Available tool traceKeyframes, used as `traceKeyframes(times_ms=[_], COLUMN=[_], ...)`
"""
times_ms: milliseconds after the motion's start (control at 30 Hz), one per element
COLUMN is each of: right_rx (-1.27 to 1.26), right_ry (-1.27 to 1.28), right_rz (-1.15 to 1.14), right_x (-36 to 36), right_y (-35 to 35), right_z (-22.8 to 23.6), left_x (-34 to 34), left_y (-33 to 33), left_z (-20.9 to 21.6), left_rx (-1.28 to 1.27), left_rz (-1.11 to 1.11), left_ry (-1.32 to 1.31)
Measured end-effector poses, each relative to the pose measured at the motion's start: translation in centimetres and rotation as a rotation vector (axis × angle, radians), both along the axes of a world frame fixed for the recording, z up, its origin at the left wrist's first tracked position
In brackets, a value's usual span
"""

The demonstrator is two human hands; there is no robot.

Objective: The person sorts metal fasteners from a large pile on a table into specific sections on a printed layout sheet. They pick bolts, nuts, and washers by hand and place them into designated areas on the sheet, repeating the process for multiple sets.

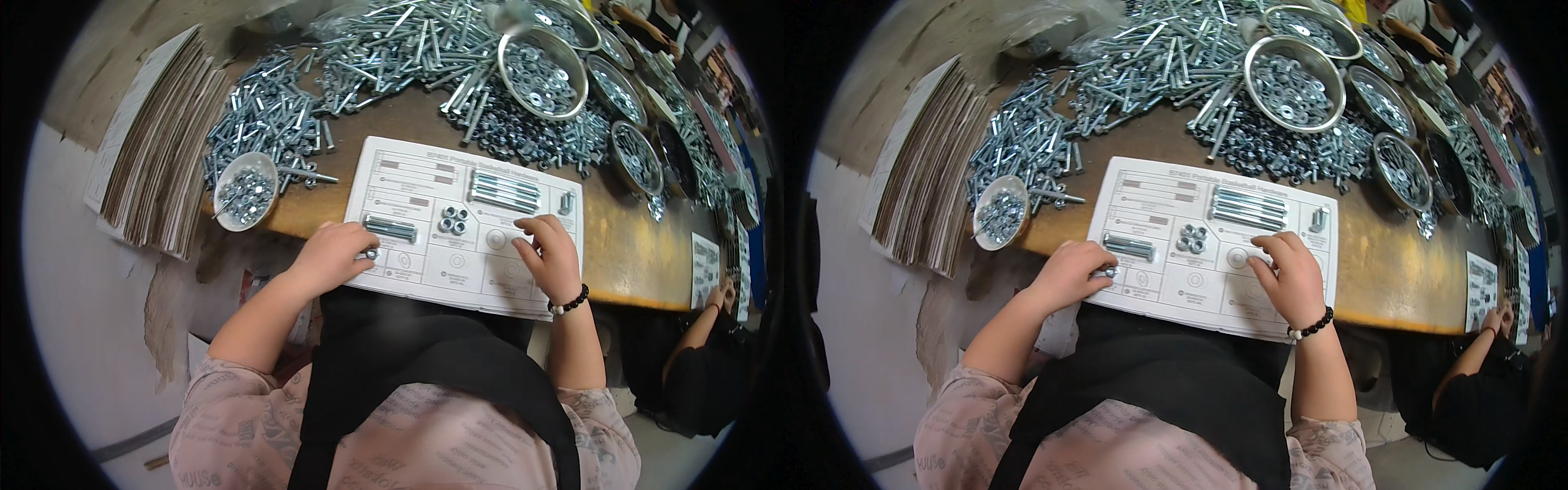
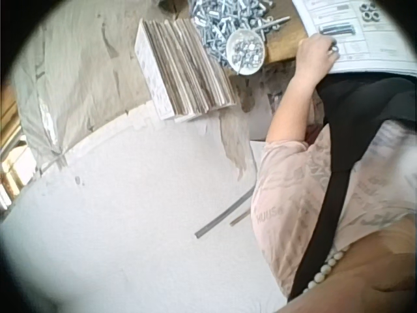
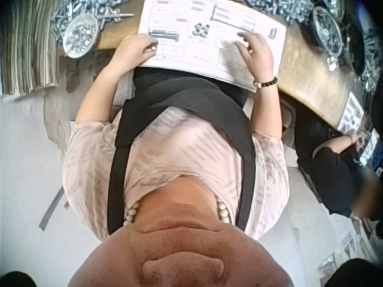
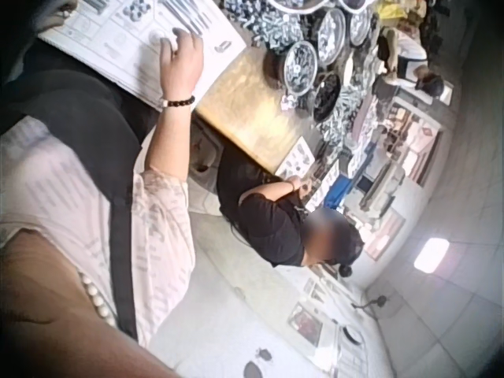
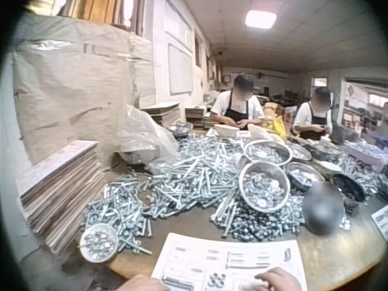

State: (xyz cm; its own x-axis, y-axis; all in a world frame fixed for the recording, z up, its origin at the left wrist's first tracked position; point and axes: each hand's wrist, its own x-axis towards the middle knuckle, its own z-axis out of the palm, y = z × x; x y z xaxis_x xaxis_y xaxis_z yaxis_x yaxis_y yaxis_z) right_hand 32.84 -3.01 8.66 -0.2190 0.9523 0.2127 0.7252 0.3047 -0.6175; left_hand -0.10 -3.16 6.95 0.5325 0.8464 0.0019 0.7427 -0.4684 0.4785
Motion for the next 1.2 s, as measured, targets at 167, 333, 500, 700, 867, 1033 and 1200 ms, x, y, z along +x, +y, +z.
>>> traceKeyframes(times_ms=[167, 333, 500, 700, 867, 1033, 1200], right_rx=[0.021, 0.048, 0.013, 0.192, 0.026, -0.222, -0.31], right_ry=[-0.019, -0.047, -0.02, -0.174, -0.407, -0.563, -0.672], right_rz=[-0.115, -0.226, -0.311, -0.508, -0.64, -0.64, -0.504], right_x=[3.1, 6.5, 10.5, 20.2, 24.9, 25.7, 25.0], right_y=[0.3, 0.5, 2.5, 6.9, 11.7, 16.6, 19.3], right_z=[-0.3, 0.0, -0.8, -1.5, -0.4, -1.0, -1.3], left_x=[-0.4, -0.8, -1.4, -2.1, -1.6, -2.0, -1.9], left_y=[0.7, 3.6, 6.8, 7.7, 6.8, 6.9, 6.6], left_z=[1.6, 1.2, -2.3, -7.2, -8.4, -9.3, -9.0], left_rx=[-0.159, -0.028, 0.161, 0.179, 0.216, 0.274, 0.278], left_rz=[0.133, 0.316, 0.419, 0.627, 0.668, 0.645, 0.644], left_ry=[-0.165, -0.289, -0.363, -0.534, -0.594, -0.6, -0.587])
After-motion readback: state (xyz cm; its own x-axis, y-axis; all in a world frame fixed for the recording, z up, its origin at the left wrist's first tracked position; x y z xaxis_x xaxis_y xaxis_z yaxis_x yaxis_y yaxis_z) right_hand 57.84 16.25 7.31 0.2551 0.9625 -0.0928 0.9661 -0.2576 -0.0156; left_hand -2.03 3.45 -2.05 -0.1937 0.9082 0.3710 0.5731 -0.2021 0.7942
